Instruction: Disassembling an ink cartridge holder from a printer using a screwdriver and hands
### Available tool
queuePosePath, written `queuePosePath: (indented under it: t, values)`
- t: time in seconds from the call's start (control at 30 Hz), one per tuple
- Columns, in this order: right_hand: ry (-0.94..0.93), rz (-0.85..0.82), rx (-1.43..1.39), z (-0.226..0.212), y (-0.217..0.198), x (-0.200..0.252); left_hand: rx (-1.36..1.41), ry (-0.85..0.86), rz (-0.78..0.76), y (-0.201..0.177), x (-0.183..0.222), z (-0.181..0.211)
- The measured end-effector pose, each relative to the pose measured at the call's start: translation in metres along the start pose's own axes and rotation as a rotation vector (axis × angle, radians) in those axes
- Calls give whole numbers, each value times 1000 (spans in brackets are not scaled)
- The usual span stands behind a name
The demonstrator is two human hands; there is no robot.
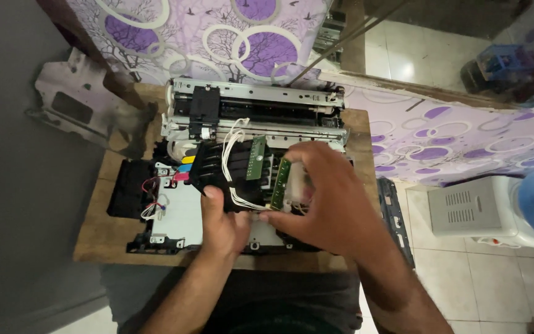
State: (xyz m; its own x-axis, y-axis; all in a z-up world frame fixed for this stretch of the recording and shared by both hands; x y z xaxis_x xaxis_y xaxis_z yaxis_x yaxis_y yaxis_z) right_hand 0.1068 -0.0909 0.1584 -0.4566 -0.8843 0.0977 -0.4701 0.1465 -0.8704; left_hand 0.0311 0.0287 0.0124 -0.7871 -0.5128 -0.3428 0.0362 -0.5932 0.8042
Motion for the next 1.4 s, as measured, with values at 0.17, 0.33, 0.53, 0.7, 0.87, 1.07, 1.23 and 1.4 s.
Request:
queuePosePath:
  t: [0.17, 0.33, 0.53, 0.7, 0.87, 1.07, 1.23, 1.4]
  values:
    - [-25, 139, 144, -7, 4, 10, -62, 25, 21, 7, -1, 4]
    - [-66, 165, 143, -10, 8, 11, -43, -66, 142, -8, 7, -4]
    - [-110, 268, 199, -11, 15, 17, -96, -126, 268, -24, 14, -13]
    - [-147, 295, 158, -11, 25, 20, -32, -101, 130, -12, 10, -6]
    - [-77, 430, 207, -22, 26, 29, -81, -161, 255, -14, 14, -5]
    - [98, 461, 33, -10, 29, 42, -572, -205, 328, 15, 14, 12]
    - [297, 410, -635, -1, 50, 47, -246, 51, 399, 21, 16, -8]
    - [-157, 568, -1133, 8, 69, 46, -554, 23, 358, 40, 19, -5]
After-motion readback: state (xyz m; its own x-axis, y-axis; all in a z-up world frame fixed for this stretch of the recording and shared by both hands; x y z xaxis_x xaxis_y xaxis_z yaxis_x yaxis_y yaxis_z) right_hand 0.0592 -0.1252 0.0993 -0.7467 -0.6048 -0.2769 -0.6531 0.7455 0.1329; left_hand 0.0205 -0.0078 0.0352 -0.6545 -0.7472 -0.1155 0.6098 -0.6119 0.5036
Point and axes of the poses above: each hand's wrist, its own x-axis away from the middle knuckle, its own y-axis out of the palm, z = x × y, the point moved 4 cm from there along -x, towards the middle knuckle, and after that the axes turned 15 degrees about -z, right-handed, at the moved point
